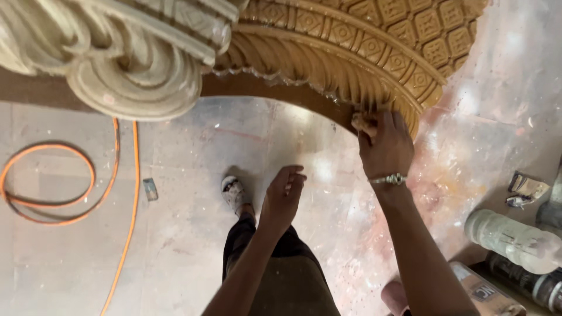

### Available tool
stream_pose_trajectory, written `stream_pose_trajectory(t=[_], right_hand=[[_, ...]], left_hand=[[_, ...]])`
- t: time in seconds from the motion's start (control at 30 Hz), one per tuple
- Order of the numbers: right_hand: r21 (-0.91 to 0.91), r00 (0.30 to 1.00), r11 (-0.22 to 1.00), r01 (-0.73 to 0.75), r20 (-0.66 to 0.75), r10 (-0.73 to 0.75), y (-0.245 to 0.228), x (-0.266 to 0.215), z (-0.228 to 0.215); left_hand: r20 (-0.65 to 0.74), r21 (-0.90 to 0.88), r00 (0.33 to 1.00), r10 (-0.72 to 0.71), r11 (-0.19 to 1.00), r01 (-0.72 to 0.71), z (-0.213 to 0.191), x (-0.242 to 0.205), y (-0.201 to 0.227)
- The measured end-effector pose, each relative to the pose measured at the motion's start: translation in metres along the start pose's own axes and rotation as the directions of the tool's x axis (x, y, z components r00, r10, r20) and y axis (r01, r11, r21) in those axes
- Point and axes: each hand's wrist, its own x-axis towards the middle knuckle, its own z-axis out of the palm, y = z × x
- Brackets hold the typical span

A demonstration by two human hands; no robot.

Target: The person applies a brown finish to a carved wooden headboard using a cloth. They repeatedly dip the cloth into a container and rub the finish into the intricate carvings and flat surfaces of the wood.

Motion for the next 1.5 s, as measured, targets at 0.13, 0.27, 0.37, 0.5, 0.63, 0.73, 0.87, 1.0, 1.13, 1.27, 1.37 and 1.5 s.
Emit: stream_pose_trajectory(t=[0.13,0.27,0.37,0.5,0.63,0.73,0.87,1.0,1.13,1.27,1.37,1.5], right_hand=[[0.066,0.991,0.989,0.133,-0.037,-0.131,-0.004,0.027,0.012],[-0.010,1.000,1.000,0.000,-0.024,0.000,0.007,0.003,0.001],[-0.012,0.997,0.997,-0.082,0.001,0.082,0.003,-0.013,-0.006],[0.074,1.000,0.997,0.001,-0.021,0.001,-0.003,0.013,0.012],[-0.007,0.991,0.995,0.100,-0.086,-0.100,0.005,0.005,0.005],[0.098,0.991,0.989,-0.110,-0.064,0.117,0.006,-0.024,-0.010],[0.192,0.983,0.969,-0.156,-0.069,0.172,0.005,-0.022,0.004],[0.117,0.981,0.985,-0.131,-0.130,0.146,0.013,0.011,0.022],[0.119,0.981,0.978,-0.169,-0.080,0.179,0.018,-0.017,0.007],[0.154,0.945,0.934,-0.324,-0.004,0.328,0.017,-0.004,0.008],[0.175,0.874,0.856,-0.486,0.114,0.473,0.018,-0.002,0.008],[0.282,0.963,0.931,-0.233,-0.067,0.261,0.039,-0.028,-0.018]], left_hand=[[-0.024,0.045,0.999,-0.024,0.999,0.025,0.001,0.009,0.008],[0.016,0.028,1.000,-0.007,1.000,0.006,0.005,0.001,0.006],[0.011,0.043,0.999,-0.049,0.998,0.049,0.009,0.003,0.007],[0.011,0.027,1.000,-0.029,0.999,0.029,0.016,0.001,0.000],[0.026,0.022,0.998,0.052,0.998,-0.053,0.020,-0.004,-0.010],[0.016,0.030,1.000,0.014,0.999,-0.014,0.019,-0.004,-0.012],[0.031,0.054,0.999,-0.036,0.998,0.035,0.009,-0.004,-0.018],[0.008,0.047,0.999,-0.049,0.998,0.049,0.011,-0.006,-0.017],[0.030,0.063,1.000,-0.003,0.998,0.001,0.010,-0.010,-0.019],[-0.012,0.035,0.999,0.036,0.999,-0.035,0.001,-0.009,-0.027],[-0.006,0.002,1.000,0.015,1.000,-0.015,-0.007,-0.015,-0.028],[0.035,-0.063,0.994,-0.105,0.992,0.107,-0.020,-0.012,-0.021]])
